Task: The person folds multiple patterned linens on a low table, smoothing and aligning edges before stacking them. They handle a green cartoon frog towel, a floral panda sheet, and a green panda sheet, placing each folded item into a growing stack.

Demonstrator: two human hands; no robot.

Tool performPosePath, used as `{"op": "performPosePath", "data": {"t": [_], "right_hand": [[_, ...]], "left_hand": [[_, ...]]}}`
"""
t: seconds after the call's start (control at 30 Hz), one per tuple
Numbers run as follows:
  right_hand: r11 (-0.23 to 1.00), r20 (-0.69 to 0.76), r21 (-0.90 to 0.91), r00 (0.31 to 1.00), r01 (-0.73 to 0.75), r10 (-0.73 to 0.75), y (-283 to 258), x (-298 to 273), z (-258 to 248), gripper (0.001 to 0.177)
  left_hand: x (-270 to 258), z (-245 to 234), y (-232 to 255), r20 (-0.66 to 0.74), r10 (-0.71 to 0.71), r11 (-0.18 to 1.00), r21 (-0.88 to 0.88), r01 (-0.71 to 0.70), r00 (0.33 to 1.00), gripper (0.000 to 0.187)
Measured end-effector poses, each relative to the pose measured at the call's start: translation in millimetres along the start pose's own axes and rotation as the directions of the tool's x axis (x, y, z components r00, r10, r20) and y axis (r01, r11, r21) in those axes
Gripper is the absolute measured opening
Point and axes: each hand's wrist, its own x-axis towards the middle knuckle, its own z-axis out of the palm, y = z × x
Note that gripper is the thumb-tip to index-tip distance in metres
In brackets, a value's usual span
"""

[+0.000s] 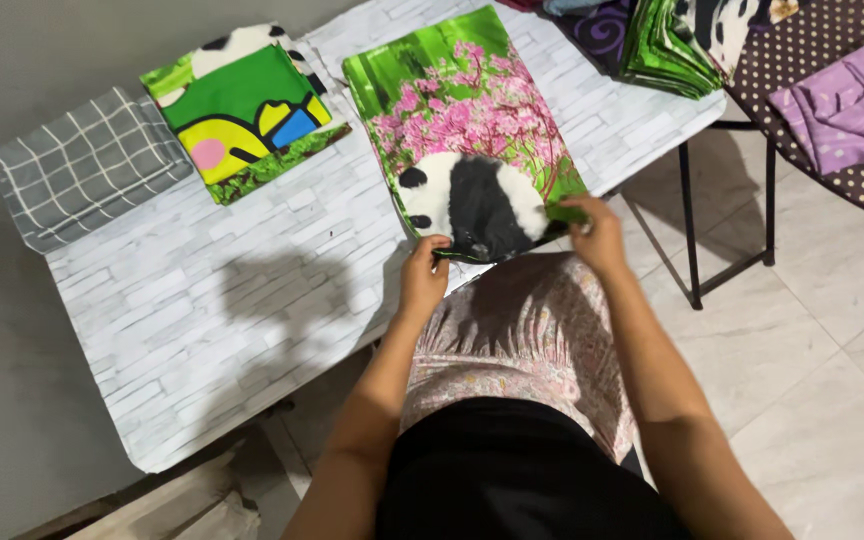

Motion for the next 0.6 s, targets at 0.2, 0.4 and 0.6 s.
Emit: {"op": "performPosePath", "data": {"t": [0.2, 0.4, 0.6], "right_hand": [[0.988, 0.164, 0.125, 0.980, 0.093, -0.113, -81, -32, 50, 0.041], [0.979, 0.270, 0.155, 0.947, 0.136, -0.174, -122, -32, 79, 0.061], [0.988, 0.284, 0.006, 0.947, 0.156, -0.151, -111, -39, 87, 0.044]], "left_hand": [[-9, 2, -17, -0.090, 0.137, 0.990, 0.037, -0.134, 0.986, 0.018], [-14, 3, -13, 0.037, -0.060, 0.976, -0.206, 0.066, 0.998, 0.034], [-24, 4, -16, 0.003, -0.140, 0.961, -0.240, 0.137, 0.990, 0.050]]}}
